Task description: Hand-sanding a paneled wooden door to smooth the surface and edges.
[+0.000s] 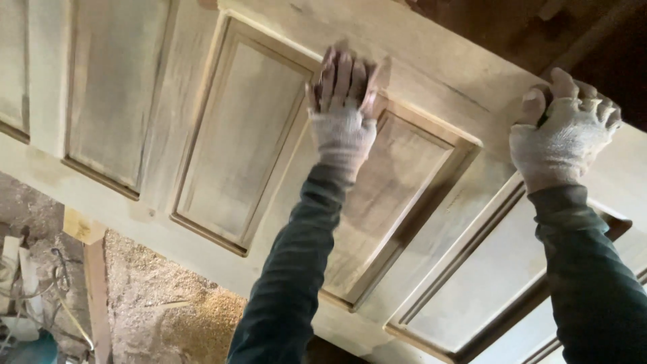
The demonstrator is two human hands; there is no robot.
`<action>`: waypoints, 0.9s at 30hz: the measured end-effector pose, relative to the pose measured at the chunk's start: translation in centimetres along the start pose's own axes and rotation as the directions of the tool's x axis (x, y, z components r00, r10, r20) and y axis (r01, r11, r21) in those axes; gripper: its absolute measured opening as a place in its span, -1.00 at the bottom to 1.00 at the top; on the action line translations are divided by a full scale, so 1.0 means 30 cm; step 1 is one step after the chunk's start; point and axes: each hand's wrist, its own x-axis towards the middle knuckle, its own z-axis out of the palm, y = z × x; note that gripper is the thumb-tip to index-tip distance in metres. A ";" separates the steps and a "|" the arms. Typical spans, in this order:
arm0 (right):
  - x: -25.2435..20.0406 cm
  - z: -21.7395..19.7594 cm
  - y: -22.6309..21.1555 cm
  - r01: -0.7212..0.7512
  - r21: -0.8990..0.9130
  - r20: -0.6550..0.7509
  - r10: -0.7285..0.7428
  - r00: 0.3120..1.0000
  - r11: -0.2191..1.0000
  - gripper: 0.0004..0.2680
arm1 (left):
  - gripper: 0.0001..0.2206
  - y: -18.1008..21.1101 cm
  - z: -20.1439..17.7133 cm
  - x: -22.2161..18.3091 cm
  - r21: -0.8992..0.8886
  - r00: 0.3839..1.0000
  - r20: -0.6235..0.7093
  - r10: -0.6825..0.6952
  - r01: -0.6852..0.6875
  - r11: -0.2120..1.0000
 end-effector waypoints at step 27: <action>-0.020 -0.010 -0.007 0.057 -0.009 -0.066 -0.058 0.996 0.998 -0.69 | -0.52 -0.018 -0.083 0.100 0.225 0.998 0.035 -0.053 0.043 0.973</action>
